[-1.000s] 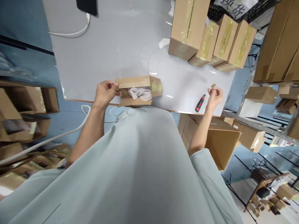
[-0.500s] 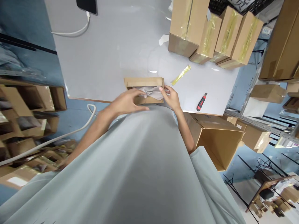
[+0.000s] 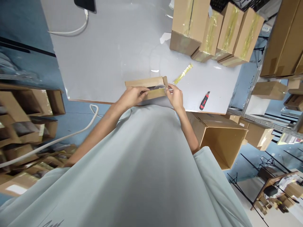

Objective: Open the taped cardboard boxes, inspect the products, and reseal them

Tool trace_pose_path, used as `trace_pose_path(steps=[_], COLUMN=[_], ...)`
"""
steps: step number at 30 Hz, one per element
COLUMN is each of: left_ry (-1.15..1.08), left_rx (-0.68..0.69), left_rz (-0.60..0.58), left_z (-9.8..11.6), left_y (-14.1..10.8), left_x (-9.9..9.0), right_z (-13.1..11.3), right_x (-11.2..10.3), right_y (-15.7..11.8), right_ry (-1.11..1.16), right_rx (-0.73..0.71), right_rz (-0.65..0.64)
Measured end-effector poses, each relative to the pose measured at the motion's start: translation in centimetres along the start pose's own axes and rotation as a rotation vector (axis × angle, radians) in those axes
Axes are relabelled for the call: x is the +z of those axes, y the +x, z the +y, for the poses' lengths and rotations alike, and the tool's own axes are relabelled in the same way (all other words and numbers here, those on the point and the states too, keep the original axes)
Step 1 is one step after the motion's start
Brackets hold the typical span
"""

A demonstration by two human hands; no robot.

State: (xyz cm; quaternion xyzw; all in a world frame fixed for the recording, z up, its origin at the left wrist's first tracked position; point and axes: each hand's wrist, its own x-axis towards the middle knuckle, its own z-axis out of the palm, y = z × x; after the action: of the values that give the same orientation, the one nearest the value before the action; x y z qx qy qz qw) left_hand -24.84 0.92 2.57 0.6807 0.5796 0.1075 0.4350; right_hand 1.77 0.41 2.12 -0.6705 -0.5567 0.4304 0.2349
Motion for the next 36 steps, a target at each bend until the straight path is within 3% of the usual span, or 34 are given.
trace_pose_path(steps=[4,8,12,16,22,29,33,36], left_ry=[-0.033,-0.107,-0.267,-0.226,-0.112,-0.430,-0.483,-0.270], left_rx=[0.015,0.002,-0.054,-0.166,-0.258,-0.306,-0.196,-0.094], left_rz=[0.009,-0.009,0.000,0.068,0.203,0.194,0.130,0.084], left_z=[1.0,1.9,3.3,4.0,2.4,0.3,0.2,0.4], left_y=[-1.4,-1.3,0.2,1.1,0.6,-0.1,-1.4,-2.5], left_x=[-0.2,0.2,1.4,2.1,2.1,2.0,1.8,1.6], right_z=[-1.9,-2.4,-1.2,0.6,1.6,2.6,2.4,1.8], right_x=[0.6,1.4,2.9,4.3,4.8,6.0,6.2,6.0], right_y=[-1.3,-2.0,-2.0,-2.0,-2.5,-2.5,-2.3,-1.8], right_ry=[-0.106,-0.040,0.036,0.146,0.231,0.294,0.328,0.298], right_rx=[-0.060,-0.118,-0.138,-0.191,-0.245,-0.092,-0.058,-0.057], right_rz=[-0.006,-0.026,-0.073,-0.102,-0.271,-0.267,-0.293,-0.269])
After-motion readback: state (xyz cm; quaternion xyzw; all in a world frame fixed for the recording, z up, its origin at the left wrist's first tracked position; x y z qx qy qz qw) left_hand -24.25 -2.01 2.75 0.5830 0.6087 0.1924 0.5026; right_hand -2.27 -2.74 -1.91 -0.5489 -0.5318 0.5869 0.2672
